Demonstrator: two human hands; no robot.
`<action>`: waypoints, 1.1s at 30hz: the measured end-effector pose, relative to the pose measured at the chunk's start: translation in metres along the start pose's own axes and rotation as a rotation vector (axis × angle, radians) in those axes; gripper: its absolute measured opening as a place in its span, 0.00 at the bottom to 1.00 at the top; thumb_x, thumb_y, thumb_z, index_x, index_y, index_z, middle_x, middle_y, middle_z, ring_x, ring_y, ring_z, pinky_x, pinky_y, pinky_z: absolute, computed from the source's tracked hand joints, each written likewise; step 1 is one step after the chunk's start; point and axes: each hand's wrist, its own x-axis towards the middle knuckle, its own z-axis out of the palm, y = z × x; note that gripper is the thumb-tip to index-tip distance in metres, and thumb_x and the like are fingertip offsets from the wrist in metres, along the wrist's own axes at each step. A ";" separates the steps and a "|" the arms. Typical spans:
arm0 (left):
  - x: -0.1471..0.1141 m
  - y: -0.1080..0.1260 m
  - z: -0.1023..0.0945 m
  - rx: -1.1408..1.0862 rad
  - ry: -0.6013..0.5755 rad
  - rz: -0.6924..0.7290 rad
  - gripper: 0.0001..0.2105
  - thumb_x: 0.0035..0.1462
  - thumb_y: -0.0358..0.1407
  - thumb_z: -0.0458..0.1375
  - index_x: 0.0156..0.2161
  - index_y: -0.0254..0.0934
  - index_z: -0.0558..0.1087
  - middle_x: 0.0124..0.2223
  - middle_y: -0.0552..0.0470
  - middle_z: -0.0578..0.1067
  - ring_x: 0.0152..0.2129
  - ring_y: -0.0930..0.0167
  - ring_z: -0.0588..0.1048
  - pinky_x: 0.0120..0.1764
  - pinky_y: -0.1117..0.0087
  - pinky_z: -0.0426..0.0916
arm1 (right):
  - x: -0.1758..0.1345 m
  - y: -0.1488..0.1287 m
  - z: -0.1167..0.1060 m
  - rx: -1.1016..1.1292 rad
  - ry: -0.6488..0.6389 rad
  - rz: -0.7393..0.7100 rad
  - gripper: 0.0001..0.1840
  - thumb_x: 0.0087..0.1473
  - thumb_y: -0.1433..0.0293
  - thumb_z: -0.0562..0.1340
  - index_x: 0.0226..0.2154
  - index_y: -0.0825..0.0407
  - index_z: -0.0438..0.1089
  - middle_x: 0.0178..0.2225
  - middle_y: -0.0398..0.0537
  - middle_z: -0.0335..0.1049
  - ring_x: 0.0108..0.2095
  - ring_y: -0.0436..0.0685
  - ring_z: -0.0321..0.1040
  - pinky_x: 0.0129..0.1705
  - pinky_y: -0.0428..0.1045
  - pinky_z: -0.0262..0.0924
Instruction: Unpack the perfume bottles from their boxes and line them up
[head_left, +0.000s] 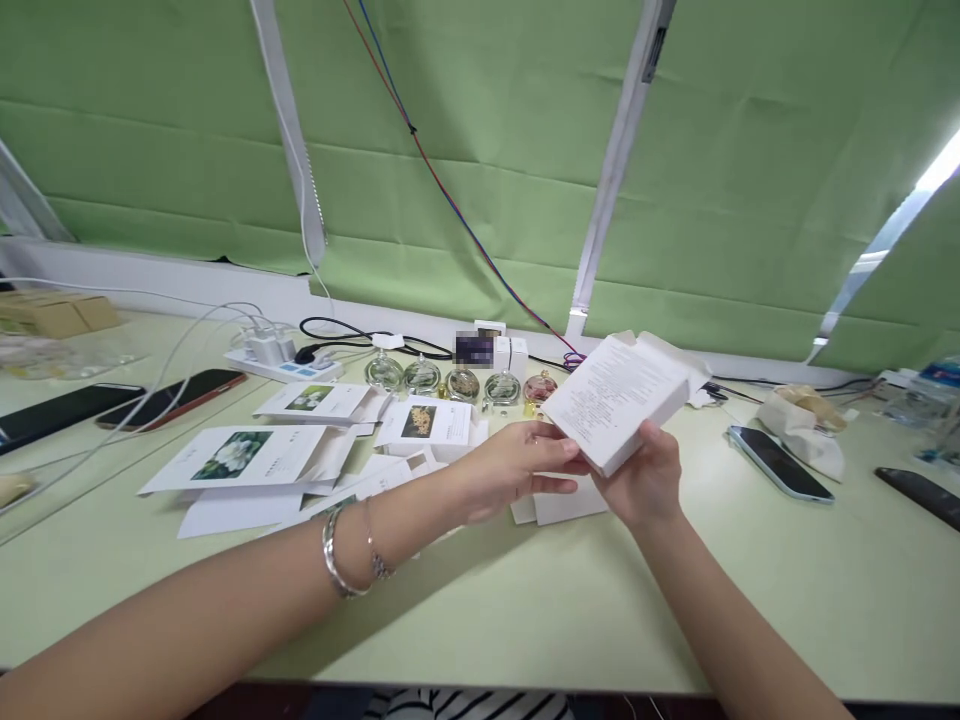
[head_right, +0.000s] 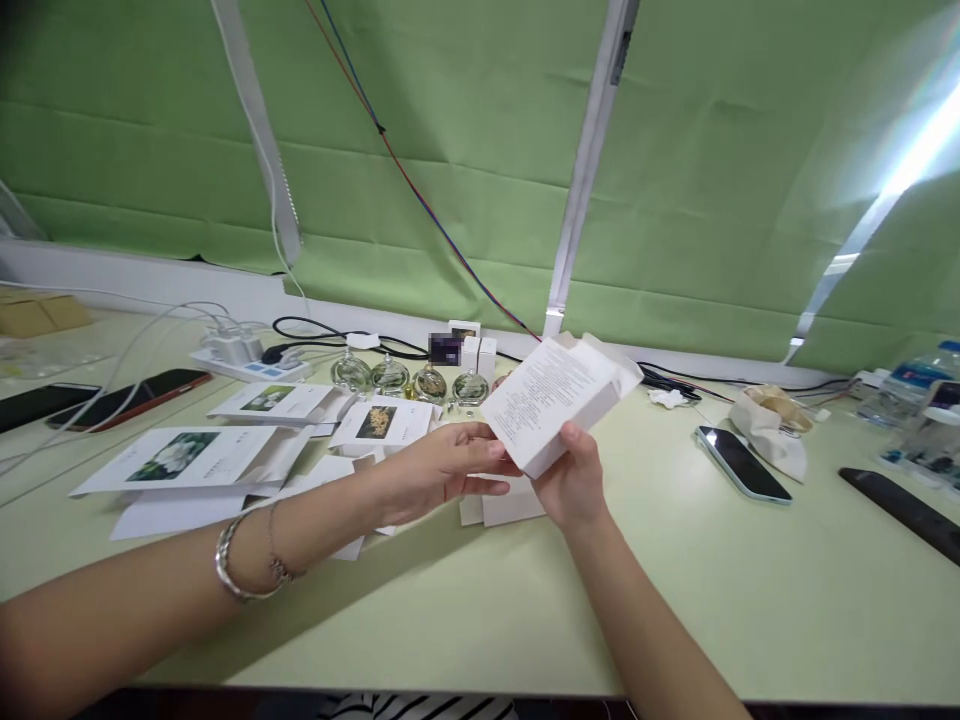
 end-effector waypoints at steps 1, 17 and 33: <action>-0.004 -0.001 0.000 -0.109 0.062 0.008 0.11 0.54 0.33 0.57 0.43 0.33 0.69 0.49 0.42 0.70 0.43 0.68 0.71 0.44 0.65 0.66 | -0.003 0.003 0.006 0.019 -0.005 0.009 0.29 0.47 0.54 0.53 0.51 0.45 0.59 0.50 0.49 0.66 0.50 0.63 0.62 0.47 0.58 0.61; -0.020 -0.032 0.016 -0.065 0.420 0.099 0.13 0.45 0.32 0.61 0.38 0.33 0.67 0.36 0.50 0.72 0.28 0.75 0.69 0.31 0.73 0.64 | -0.046 0.009 0.019 0.121 0.189 0.247 0.21 0.47 0.62 0.61 0.45 0.48 0.64 0.45 0.49 0.69 0.41 0.58 0.68 0.38 0.54 0.66; -0.101 -0.045 0.045 1.116 -0.027 -0.081 0.10 0.52 0.30 0.51 0.41 0.40 0.66 0.38 0.50 0.72 0.34 0.67 0.69 0.36 0.66 0.64 | -0.034 -0.007 -0.036 -1.746 -0.084 -0.305 0.25 0.56 0.76 0.47 0.54 0.48 0.61 0.54 0.49 0.62 0.53 0.65 0.58 0.53 0.62 0.50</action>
